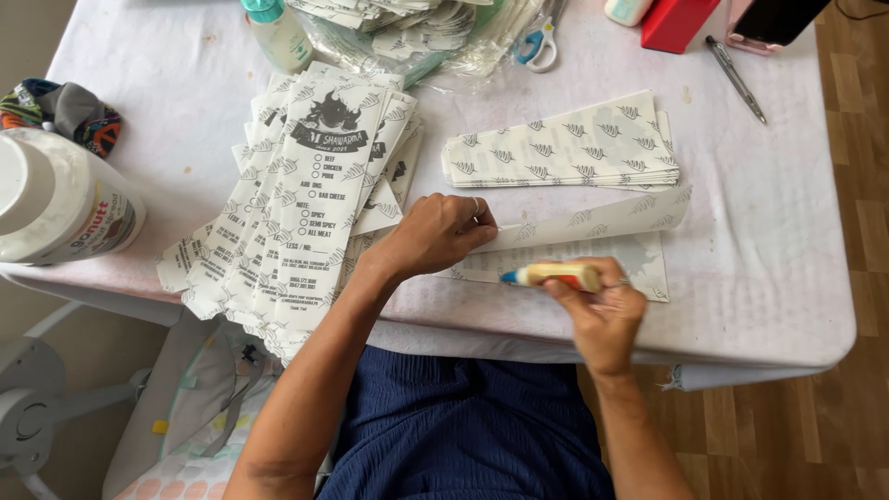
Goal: Applying glue to paper templates and folding them to assemble packaging components.
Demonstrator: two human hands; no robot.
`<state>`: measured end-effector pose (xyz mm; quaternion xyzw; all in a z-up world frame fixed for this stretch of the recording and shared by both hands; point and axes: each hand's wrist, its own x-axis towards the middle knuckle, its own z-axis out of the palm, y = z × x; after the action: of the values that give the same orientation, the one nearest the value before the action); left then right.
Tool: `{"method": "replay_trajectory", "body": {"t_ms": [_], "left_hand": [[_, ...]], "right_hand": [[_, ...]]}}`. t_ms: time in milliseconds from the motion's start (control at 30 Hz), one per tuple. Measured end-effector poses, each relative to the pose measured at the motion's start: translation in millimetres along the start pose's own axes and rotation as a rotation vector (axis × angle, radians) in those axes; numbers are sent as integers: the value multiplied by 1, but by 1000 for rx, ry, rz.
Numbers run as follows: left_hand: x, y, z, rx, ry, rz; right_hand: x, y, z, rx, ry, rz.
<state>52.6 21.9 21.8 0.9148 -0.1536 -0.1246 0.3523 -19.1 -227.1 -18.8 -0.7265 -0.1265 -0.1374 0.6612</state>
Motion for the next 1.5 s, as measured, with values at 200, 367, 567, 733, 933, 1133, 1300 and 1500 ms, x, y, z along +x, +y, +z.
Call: {"method": "replay_trajectory", "body": {"t_ms": [200, 367, 567, 733, 933, 1133, 1300, 1500], "left_hand": [[-6, 10, -14, -141, 29, 56], [-16, 18, -12, -117, 19, 71], [-44, 19, 31, 113, 278, 274], [-52, 23, 57, 212, 347, 314], [-47, 32, 80, 340, 541, 319], [-47, 24, 89, 343, 580, 274], [-48, 25, 92, 323, 566, 257], [-46, 24, 95, 343, 594, 264]], "right_hand": [[-1, 42, 60, 49, -20, 5], [11, -21, 30, 211, 30, 115], [18, -28, -113, -220, 298, 182], [8, -3, -158, -1207, 4, -138], [-17, -28, -42, -988, -246, -416], [-29, -35, -49, -1205, -470, -384], [-38, -31, -125, -1306, -235, -206], [-1, -33, -56, -1107, -330, -407]]}}
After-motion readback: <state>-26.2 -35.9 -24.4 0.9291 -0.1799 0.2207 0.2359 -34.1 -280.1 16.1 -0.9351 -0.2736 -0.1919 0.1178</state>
